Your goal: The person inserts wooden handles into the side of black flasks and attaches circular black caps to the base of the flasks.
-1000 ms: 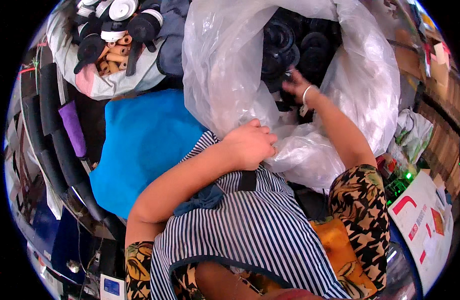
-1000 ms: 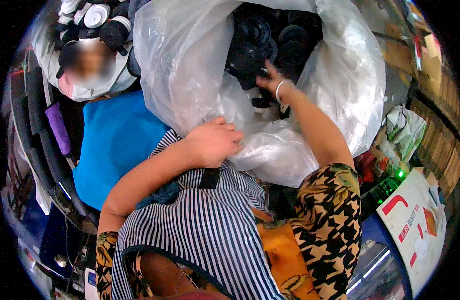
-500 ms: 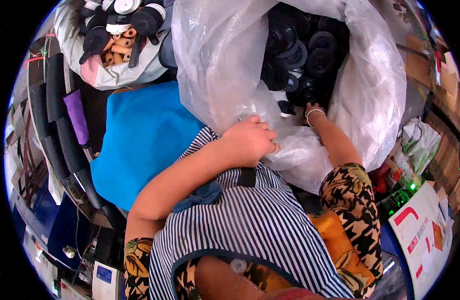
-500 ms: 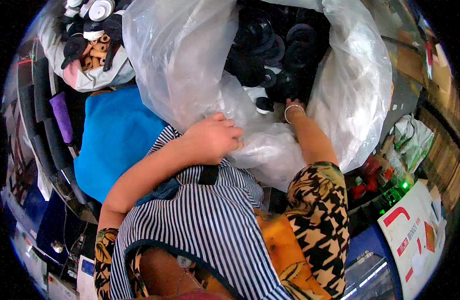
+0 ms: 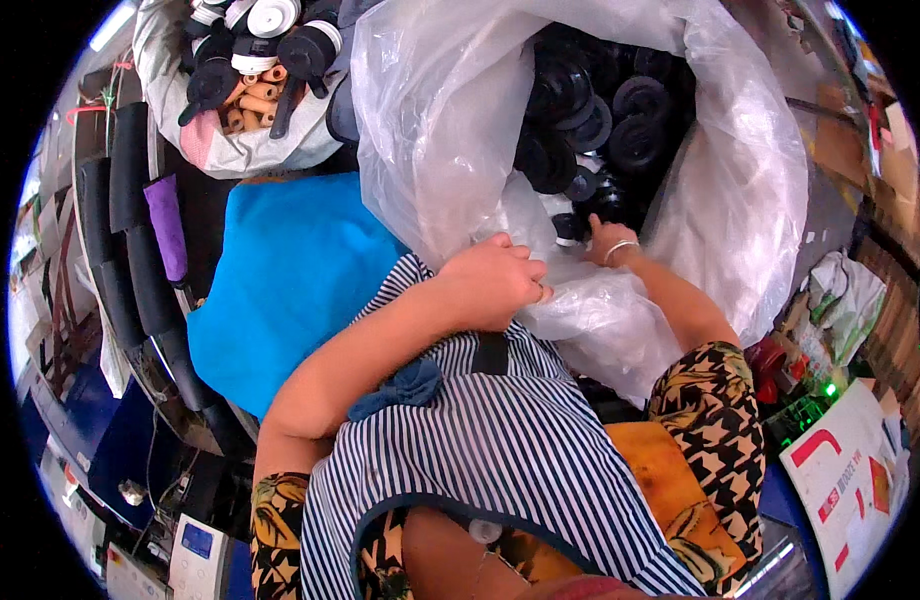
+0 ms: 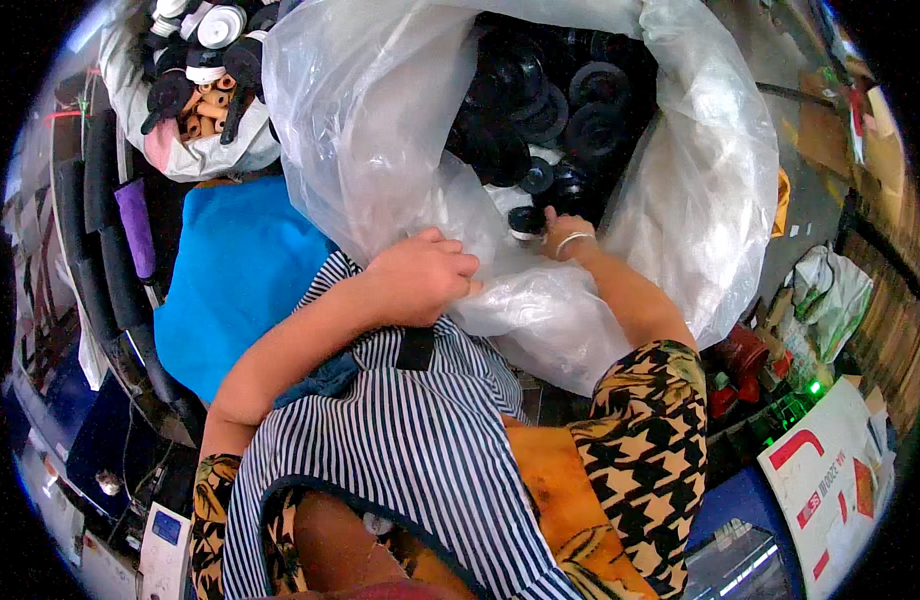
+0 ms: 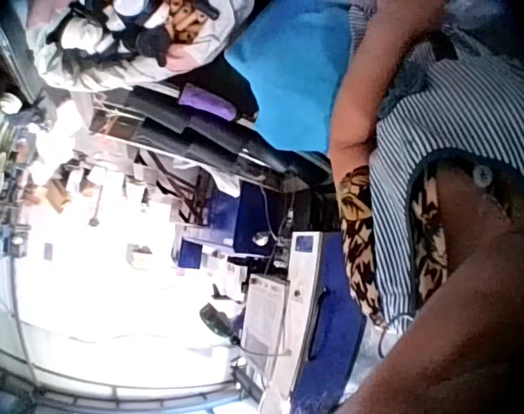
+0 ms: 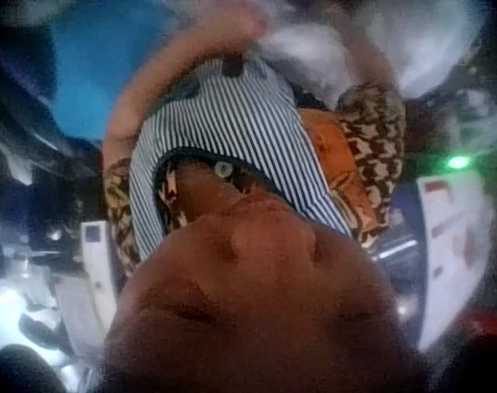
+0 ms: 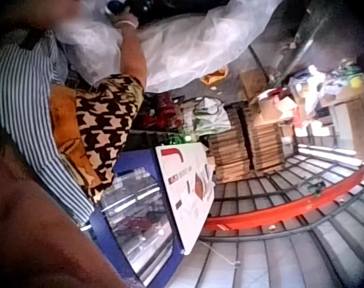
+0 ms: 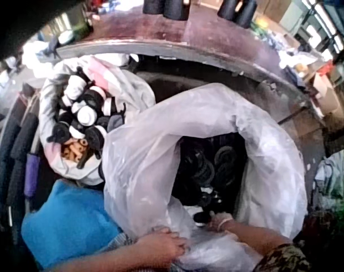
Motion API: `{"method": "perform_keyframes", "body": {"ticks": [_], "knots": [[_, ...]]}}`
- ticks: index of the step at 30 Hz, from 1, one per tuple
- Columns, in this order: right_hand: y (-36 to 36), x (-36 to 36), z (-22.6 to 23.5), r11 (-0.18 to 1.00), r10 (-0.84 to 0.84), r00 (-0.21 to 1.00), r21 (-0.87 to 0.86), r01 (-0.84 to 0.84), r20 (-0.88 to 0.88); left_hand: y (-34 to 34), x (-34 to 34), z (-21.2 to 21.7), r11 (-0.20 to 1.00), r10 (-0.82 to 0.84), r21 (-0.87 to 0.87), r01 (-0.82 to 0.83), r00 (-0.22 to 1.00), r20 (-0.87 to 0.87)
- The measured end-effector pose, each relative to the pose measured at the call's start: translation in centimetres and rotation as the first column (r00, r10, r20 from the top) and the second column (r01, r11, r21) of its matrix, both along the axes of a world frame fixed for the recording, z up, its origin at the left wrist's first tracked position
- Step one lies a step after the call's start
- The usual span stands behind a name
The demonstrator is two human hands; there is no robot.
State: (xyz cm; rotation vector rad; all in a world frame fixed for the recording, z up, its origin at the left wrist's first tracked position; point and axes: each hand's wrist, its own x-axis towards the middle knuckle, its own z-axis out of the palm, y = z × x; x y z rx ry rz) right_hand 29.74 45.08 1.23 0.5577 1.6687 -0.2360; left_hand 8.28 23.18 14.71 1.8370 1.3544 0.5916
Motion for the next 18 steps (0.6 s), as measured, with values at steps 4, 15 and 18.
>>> {"method": "perform_keyframes", "body": {"ticks": [4,15,18], "knots": [[-2.6,0.6,-2.2,0.989,-0.095,0.971,0.092,0.118,-0.217,-0.2,0.2,0.0,0.999,0.023,0.025,-0.023,1.000,0.005],[-3.4,-1.9,-3.4,0.981,0.002,0.986,0.190,0.031,-0.168,-0.3,0.0,-0.4,0.997,-0.057,-0.052,0.055,0.998,-0.036],[-3.4,-2.7,-3.6,0.977,-0.026,0.992,0.206,0.051,-0.124,-0.4,-0.3,-0.2,0.996,-0.066,-0.062,0.063,0.996,-0.056]]}}
